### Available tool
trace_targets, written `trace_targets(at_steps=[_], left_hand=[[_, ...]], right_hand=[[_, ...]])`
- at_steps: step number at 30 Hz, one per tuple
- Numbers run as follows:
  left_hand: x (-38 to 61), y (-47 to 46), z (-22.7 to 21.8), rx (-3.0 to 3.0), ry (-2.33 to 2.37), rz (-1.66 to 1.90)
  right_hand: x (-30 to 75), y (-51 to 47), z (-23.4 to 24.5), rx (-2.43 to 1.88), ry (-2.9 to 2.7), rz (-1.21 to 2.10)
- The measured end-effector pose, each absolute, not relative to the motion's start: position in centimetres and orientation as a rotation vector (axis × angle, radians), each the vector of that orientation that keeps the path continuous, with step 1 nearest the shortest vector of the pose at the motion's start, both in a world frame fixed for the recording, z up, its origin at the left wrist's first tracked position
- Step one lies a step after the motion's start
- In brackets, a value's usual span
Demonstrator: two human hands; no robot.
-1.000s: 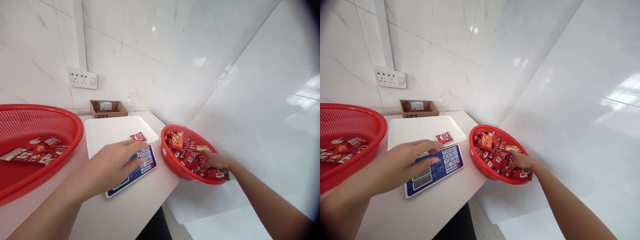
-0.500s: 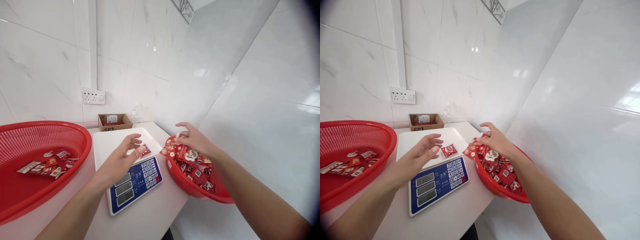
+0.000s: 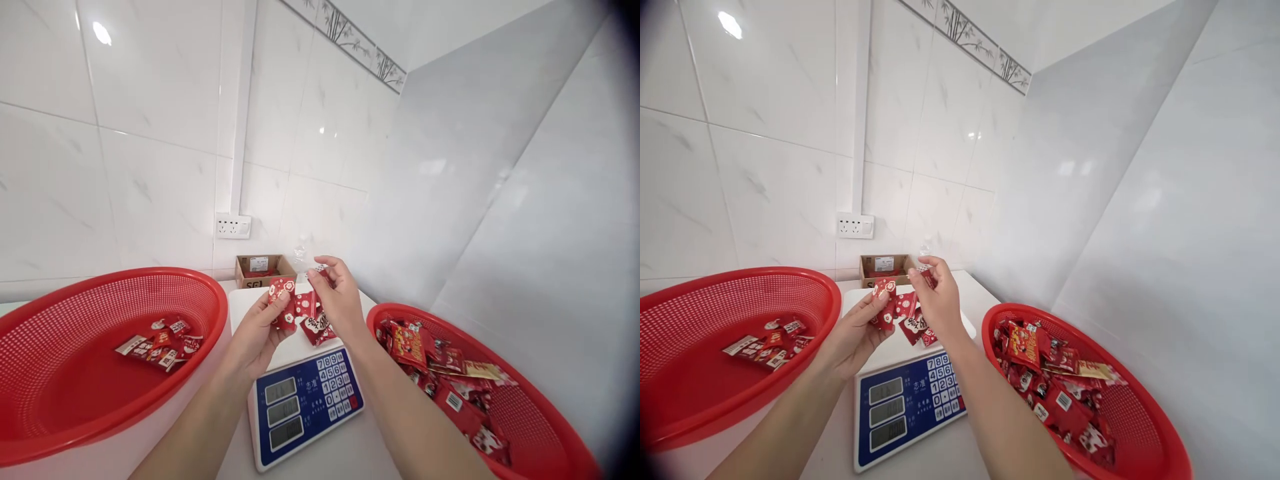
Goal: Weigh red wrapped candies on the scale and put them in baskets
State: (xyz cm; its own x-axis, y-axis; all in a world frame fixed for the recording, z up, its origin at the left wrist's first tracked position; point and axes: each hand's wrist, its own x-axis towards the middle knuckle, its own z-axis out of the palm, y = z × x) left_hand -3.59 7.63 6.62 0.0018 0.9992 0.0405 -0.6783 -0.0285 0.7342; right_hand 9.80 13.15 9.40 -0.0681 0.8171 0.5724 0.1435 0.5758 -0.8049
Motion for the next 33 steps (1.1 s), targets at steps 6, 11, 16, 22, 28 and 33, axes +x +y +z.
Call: trace_targets(at_steps=[6, 11, 16, 22, 28, 33], left_hand=[[-4.7, 8.4, 6.5, 0.596, 0.632, 1.726], [-4.9, 8.5, 6.8, 0.602, 0.638, 1.790], [-4.6, 8.2, 7.0, 0.611, 0.645, 1.794], [-4.0, 8.4, 7.0, 0.683, 0.677, 1.785], [-3.8, 8.2, 7.0, 0.737, 0.754, 1.835], [-3.5, 8.1, 6.9, 0.835, 0.796, 1.829]], right_hand=[[8.9, 15.5, 5.3, -0.940, -1.420, 0.571], [8.8, 16.5, 3.7, -1.019, -1.490, 0.597], [11.3, 17.1, 4.6, -1.103, -1.651, 0.590], [12.9, 17.2, 5.2, -1.200, -1.925, 0.589], [15.4, 15.4, 6.7, -1.300, -2.199, 0.577], [16.3, 15.3, 6.9, -1.368, -2.467, 0.547]])
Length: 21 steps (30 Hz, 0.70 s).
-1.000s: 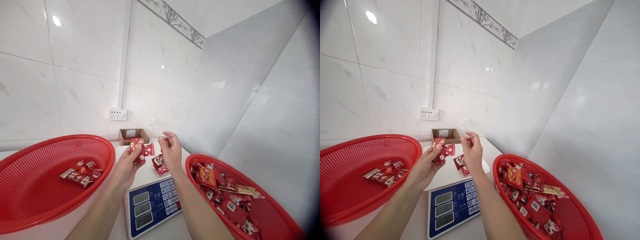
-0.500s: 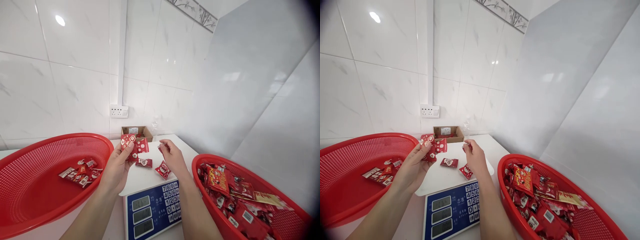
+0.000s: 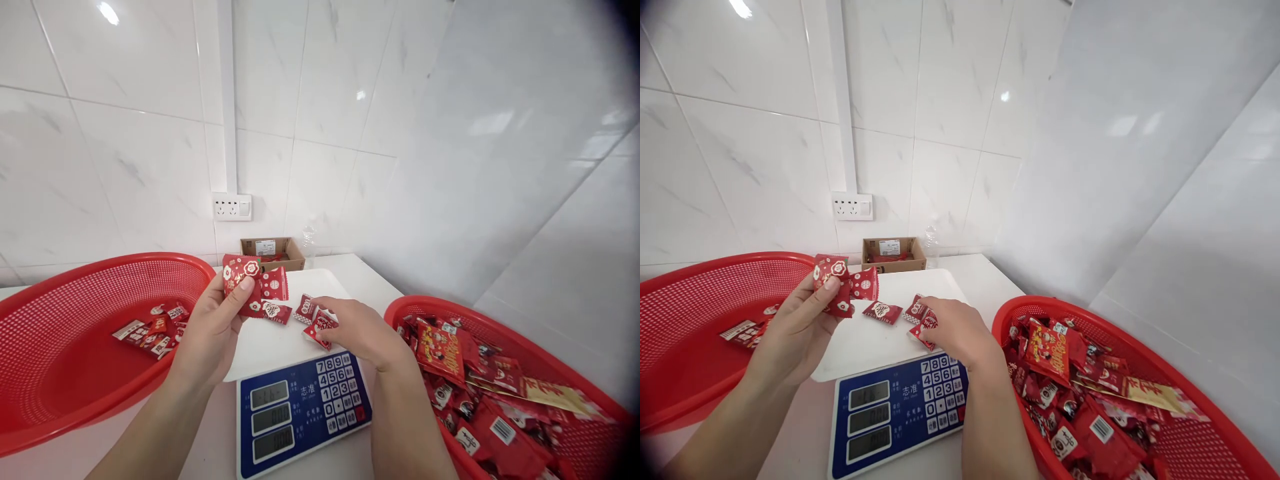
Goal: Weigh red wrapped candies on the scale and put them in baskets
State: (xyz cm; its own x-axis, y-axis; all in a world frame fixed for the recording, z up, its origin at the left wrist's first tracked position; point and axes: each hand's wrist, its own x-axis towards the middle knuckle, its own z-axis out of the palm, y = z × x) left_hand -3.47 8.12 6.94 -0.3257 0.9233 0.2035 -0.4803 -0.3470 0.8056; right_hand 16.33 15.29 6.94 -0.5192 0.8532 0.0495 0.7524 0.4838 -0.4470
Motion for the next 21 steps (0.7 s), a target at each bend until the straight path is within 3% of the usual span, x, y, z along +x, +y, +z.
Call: trace_targets(at_steps=[10, 16, 21], left_hand=[[-2.9, 8.0, 6.5, 0.934, 0.817, 1.829], [-3.0, 7.8, 6.4, 0.979, 0.799, 1.834], [-3.0, 7.7, 6.4, 0.967, 0.803, 1.826]], right_hand=[[14.8, 16.8, 5.2, -1.275, -2.459, 0.538], [12.7, 15.1, 5.2, -0.891, -2.582, 0.596], [11.8, 14.8, 4.8, -0.900, -2.624, 0.581]])
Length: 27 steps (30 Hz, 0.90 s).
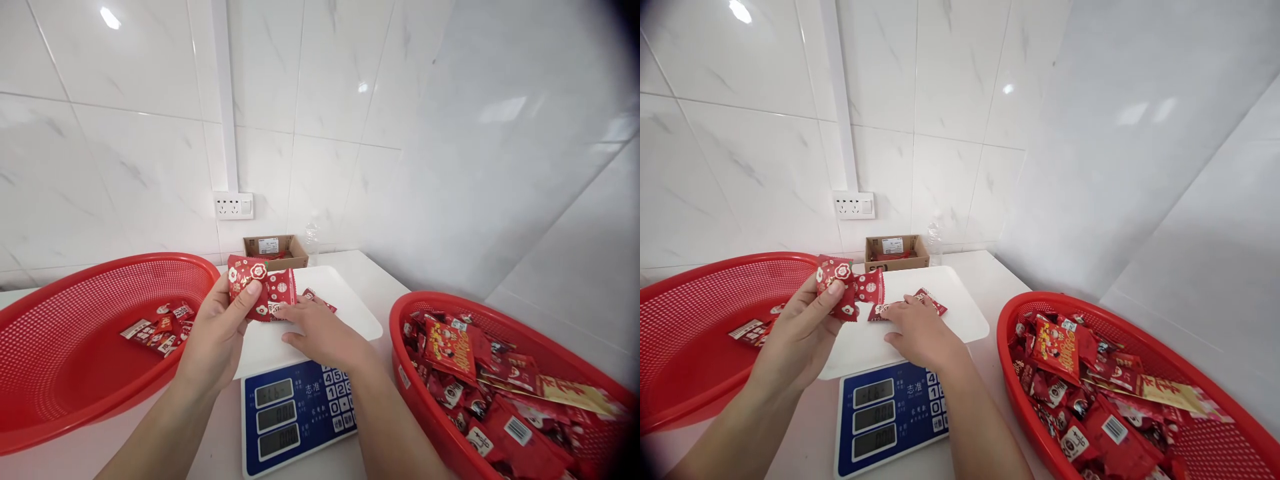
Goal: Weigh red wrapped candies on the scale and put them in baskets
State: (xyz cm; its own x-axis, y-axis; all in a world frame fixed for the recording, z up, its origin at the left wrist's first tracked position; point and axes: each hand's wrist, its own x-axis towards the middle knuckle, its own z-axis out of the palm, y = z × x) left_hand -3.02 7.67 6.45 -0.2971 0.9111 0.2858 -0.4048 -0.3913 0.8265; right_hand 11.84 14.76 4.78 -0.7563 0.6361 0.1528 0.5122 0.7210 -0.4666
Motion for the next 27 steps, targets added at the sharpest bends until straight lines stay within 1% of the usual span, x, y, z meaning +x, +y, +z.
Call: trace_targets(at_steps=[5, 9, 13, 15, 17, 20, 23, 27], left_hand=[[-3.0, 7.6, 6.5, 0.963, 0.801, 1.823], [-2.9, 7.6, 6.7, 0.981, 0.844, 1.789], [-2.7, 7.7, 6.6, 0.998, 0.884, 1.766], [-2.6, 7.7, 6.4, 1.006, 0.898, 1.755], [-2.5, 7.7, 6.3, 1.016, 0.910, 1.745], [-2.5, 7.7, 6.4, 1.016, 0.911, 1.784], [-2.6, 7.8, 6.7, 0.956, 0.896, 1.919], [-2.7, 8.0, 7.0, 0.870, 0.868, 2.009]], right_hand=[[12.3, 14.9, 5.1, -0.889, -2.550, 0.617], [12.9, 14.7, 6.1, -0.957, -2.220, 0.670], [13.5, 13.5, 7.2, -0.733, -1.851, 0.945], [13.5, 13.0, 7.5, -0.639, -1.801, 1.080], [13.4, 12.7, 7.6, -0.641, -1.795, 1.122], [13.5, 13.0, 7.4, -0.733, -1.764, 1.043], [14.2, 13.7, 7.3, -0.863, -1.746, 0.884], [15.2, 14.3, 7.2, -0.996, -1.890, 0.672]])
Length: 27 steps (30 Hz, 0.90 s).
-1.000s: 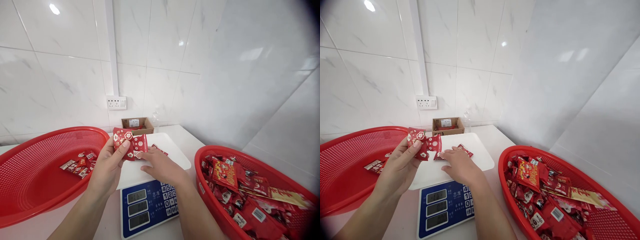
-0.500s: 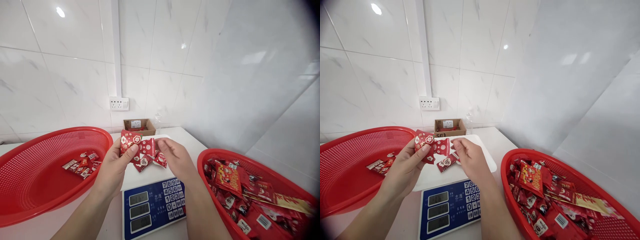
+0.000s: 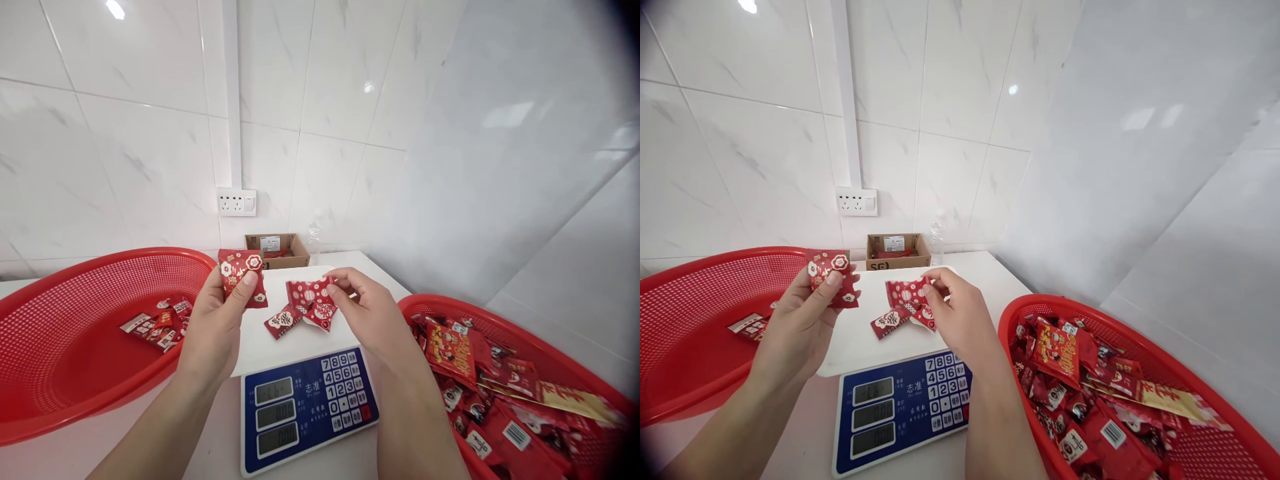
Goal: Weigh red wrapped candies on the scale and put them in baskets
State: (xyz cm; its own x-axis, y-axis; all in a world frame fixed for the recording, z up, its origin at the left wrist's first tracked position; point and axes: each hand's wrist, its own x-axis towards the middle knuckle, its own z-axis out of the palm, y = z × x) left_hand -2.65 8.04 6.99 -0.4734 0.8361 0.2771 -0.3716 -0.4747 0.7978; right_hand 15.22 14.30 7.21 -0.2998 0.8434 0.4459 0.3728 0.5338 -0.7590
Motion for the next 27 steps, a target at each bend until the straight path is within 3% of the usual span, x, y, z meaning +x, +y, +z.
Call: trace_targets(at_steps=[8, 19, 27], left_hand=[[-2.5, 7.9, 6.6, 0.930, 0.906, 1.912], [-2.3, 8.9, 4.4, 1.401, 1.329, 1.394], [-2.1, 9.2, 2.6, 1.964, 1.543, 1.109]], right_hand=[[14.9, 14.8, 6.5, -1.027, -2.162, 0.563], [15.3, 14.3, 7.5, -0.962, -1.627, 0.574], [15.2, 13.9, 7.8, -0.941, -1.581, 0.534]])
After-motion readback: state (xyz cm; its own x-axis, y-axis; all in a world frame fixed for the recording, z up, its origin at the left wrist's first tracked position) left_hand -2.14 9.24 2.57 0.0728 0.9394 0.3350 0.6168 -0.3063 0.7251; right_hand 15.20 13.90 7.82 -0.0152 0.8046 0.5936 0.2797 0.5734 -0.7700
